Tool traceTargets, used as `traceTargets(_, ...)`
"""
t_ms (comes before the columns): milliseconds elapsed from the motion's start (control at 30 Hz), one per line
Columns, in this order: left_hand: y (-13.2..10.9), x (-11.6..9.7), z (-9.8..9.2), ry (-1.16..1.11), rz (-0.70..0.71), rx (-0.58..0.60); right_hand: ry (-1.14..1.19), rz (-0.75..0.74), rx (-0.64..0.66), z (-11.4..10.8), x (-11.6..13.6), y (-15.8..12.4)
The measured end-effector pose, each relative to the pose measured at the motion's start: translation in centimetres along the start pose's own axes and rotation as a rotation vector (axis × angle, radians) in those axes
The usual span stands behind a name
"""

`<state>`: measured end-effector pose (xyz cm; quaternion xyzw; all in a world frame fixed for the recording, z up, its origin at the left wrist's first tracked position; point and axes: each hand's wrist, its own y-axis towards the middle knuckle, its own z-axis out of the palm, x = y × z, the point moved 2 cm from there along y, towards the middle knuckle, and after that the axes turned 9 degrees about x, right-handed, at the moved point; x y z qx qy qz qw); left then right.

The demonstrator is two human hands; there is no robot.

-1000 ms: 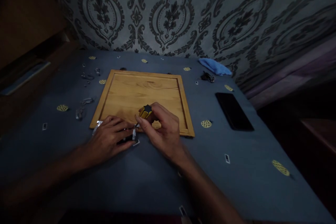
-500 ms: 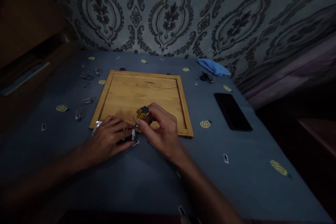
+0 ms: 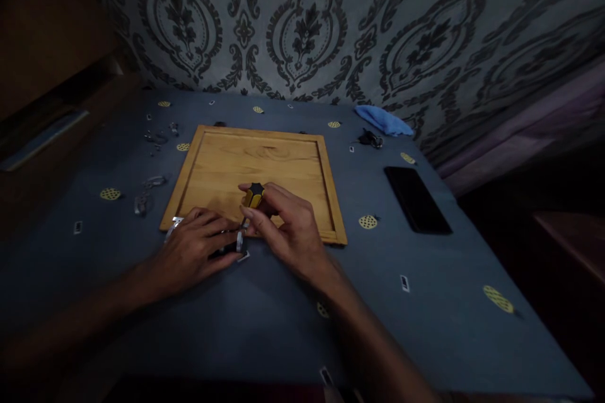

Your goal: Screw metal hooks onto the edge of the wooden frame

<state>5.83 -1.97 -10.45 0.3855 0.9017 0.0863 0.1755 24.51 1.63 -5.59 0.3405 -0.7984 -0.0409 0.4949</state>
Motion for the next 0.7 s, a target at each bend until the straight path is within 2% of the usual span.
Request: traceTargets(700, 0.0, 0.0, -0.1, 0.015, 0.009, -0.030, 0.104, 0.062, 0.057, 0.5, -0.3, 1.8)
